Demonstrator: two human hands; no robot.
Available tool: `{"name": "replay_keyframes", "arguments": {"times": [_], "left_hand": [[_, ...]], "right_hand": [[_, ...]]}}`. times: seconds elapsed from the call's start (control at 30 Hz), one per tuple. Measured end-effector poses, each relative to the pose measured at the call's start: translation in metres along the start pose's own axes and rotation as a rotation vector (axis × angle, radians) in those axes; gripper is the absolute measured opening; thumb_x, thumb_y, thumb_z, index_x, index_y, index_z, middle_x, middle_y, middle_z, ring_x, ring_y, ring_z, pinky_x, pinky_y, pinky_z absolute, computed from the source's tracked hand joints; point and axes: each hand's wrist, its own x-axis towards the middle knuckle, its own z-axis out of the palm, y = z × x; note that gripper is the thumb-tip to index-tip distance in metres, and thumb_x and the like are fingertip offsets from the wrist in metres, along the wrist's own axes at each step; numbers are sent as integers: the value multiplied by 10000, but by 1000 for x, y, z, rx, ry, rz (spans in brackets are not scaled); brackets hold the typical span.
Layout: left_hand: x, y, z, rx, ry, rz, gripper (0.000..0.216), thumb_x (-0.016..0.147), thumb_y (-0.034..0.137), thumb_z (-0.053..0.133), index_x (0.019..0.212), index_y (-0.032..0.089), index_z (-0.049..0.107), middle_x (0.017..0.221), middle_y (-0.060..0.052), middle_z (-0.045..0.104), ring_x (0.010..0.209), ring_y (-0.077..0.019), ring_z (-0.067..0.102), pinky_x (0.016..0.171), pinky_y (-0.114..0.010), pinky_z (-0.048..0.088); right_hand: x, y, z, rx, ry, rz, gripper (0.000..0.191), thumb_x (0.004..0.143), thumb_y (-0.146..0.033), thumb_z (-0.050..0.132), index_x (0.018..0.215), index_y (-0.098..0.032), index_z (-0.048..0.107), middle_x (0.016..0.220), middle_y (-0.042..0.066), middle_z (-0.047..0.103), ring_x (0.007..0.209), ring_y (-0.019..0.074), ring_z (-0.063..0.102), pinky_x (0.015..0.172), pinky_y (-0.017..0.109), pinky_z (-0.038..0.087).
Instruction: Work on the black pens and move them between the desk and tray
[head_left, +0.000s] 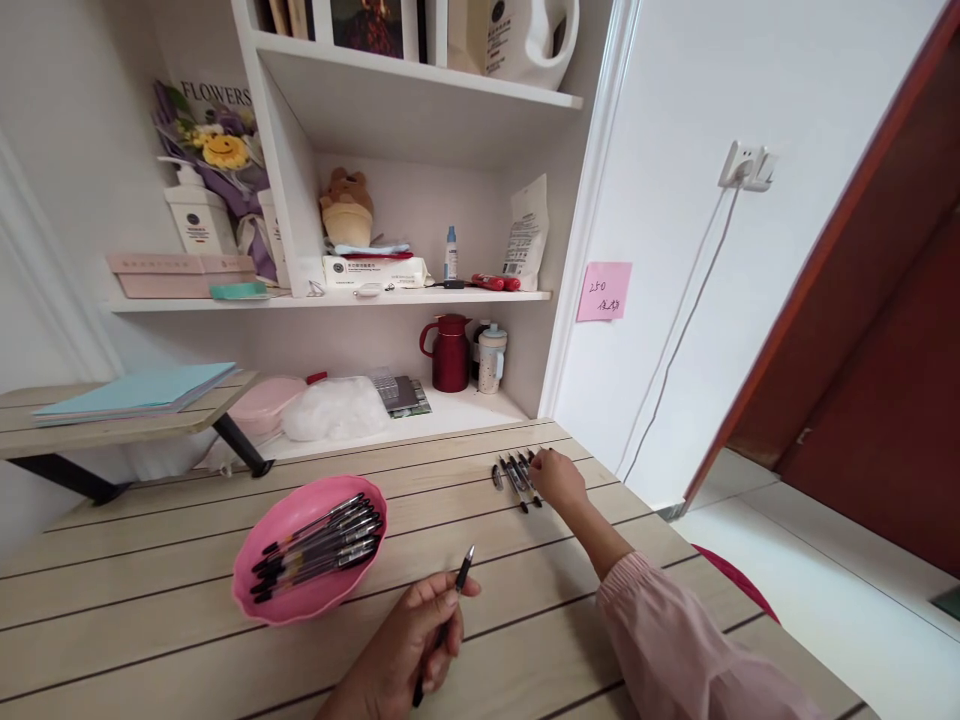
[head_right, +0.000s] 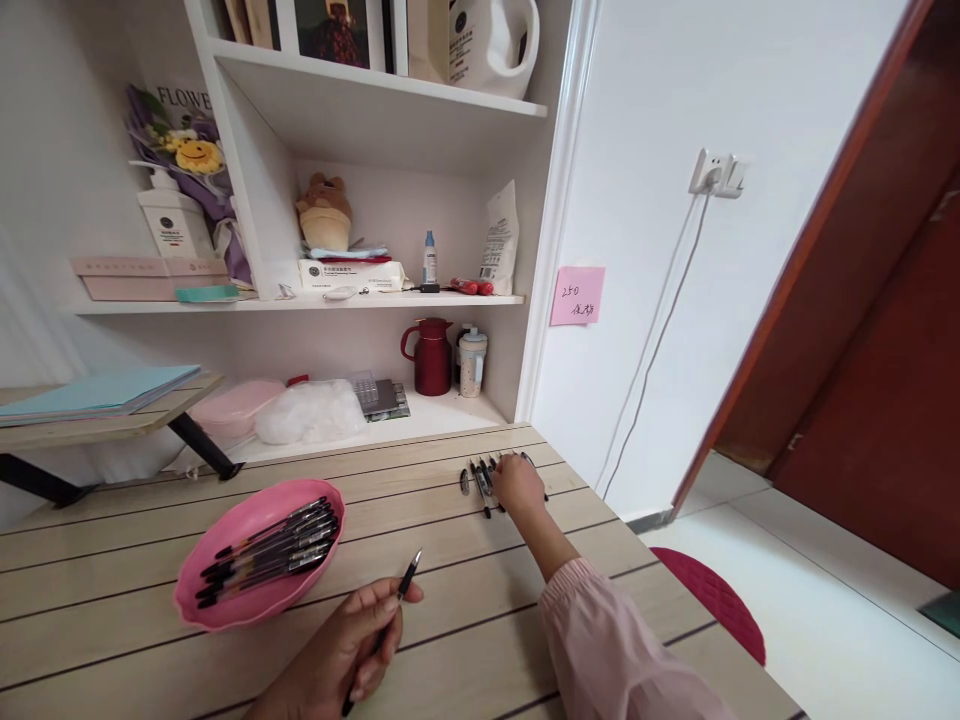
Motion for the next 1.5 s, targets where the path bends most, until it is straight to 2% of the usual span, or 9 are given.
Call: {"name": "replay_keyframes", "arguments": {"times": [0.23,0.4,0.67,1.0,1.3,1.5], "left_hand": [[-2,3,3,13,28,-6,267,806,353,463,986,160,502,535,66,478,305,-10,242,311,-163,138],[-2,3,3,5,29,-15,265,806,357,464,981,162,504,531,69,473,300,-9,240,311,-162,144],[-1,4,3,-12,15,-40,253,794,348,486,966,165,517,519,69,478,295,-8,254,313,-159,150],[-2,5,4,-10,21,-48,264,784,354,499,964,164,522,513,72,472,291,-5,255,310,-155,141],[-2,7,5,-17,18,-61,297,755,374,530,963,162,535,508,74,471,282,-6,265,305,-156,145],[-2,7,6,-13,12,-55,308,757,383,532,966,156,529,511,74,472,286,-6,265,305,-156,146]], "right_hand": [[-19,14,18,0,1,19,184,734,-188,472,779,-222,648,829,52,657,789,184,587,598,244,370],[-18,14,30,-3,9,-15,194,754,-214,476,843,-234,647,838,55,645,817,180,570,650,253,364],[-15,13,39,-27,14,-60,189,762,-230,458,813,-213,640,869,64,636,840,181,554,682,260,343],[-15,12,41,-37,12,-54,185,766,-207,445,815,-202,623,911,72,625,839,178,553,668,258,339],[-19,13,31,-14,20,-26,196,801,-298,438,825,-207,609,896,67,641,834,188,572,659,266,368],[-30,9,34,-55,-35,-32,273,779,-391,434,775,-189,618,875,102,650,843,227,583,676,302,394]]}}
